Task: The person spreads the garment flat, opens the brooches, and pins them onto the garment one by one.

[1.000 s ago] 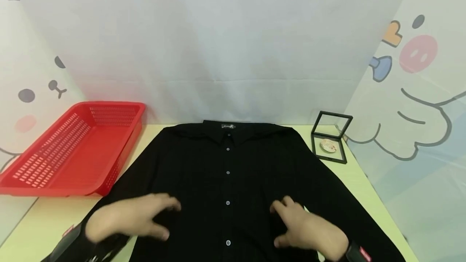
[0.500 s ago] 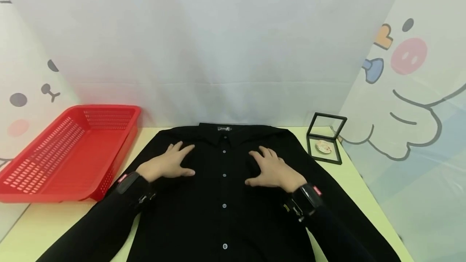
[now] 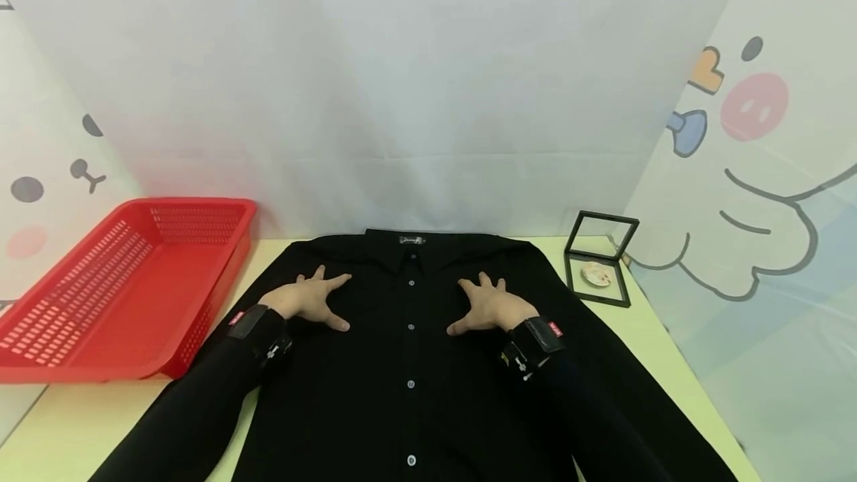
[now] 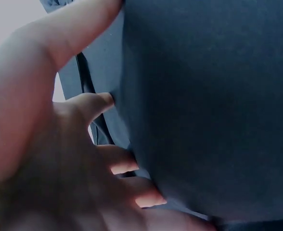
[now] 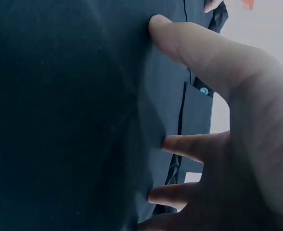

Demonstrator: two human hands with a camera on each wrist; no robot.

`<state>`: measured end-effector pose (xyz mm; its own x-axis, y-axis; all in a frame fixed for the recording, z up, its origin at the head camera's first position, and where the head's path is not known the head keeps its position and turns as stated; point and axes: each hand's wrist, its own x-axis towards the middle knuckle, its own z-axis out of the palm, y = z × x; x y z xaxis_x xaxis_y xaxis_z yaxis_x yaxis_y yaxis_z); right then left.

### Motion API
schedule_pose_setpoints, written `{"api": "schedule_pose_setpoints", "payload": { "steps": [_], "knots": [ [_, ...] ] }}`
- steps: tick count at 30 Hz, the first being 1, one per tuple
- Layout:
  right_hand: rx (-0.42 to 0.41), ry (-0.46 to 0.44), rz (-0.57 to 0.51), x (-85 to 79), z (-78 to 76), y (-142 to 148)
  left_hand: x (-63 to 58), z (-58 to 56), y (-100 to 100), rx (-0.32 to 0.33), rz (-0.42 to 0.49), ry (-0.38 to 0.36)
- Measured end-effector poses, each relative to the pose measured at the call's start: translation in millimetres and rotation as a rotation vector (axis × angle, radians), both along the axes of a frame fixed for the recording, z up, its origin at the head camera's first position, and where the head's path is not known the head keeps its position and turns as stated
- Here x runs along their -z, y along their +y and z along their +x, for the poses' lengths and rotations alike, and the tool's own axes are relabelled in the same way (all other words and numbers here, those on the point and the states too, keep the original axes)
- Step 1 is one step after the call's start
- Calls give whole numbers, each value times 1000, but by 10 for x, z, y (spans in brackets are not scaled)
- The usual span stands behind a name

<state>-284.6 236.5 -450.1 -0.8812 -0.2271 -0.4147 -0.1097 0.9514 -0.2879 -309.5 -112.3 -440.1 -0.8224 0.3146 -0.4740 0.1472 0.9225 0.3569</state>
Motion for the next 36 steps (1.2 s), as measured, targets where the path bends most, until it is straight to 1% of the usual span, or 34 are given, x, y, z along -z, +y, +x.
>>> {"api": "schedule_pose_setpoints", "payload": {
  "steps": [3,8,11,14,17,20,22,24,26,29,32,34,36],
  "knots": [
    [13,-10,6,-1,-21,0,10,-43,2,-1,-5,-2],
    [22,2,14,7,-56,1,37,-97,18,-17,6,-20],
    [26,6,9,6,-72,-9,43,-107,21,-28,11,-24],
    [33,15,1,22,-63,-18,48,-86,15,-31,5,-6],
    [13,64,4,61,7,-23,58,-7,14,-39,-8,28],
    [-40,140,-9,86,135,-45,46,115,31,-19,-22,80],
    [-76,165,-28,68,220,-77,25,205,59,13,-24,111],
    [-99,165,-58,35,283,-121,-1,296,106,45,-16,120],
    [-116,149,-78,9,321,-164,-13,386,163,61,-7,109],
    [-119,125,-92,4,353,-210,-6,499,247,53,9,90],
    [-121,119,-94,21,373,-225,12,557,285,18,24,87],
    [-103,107,-98,18,388,-226,17,575,290,-5,30,84],
    [-90,88,-89,3,413,-234,7,587,288,-11,30,77]
  ]
}}
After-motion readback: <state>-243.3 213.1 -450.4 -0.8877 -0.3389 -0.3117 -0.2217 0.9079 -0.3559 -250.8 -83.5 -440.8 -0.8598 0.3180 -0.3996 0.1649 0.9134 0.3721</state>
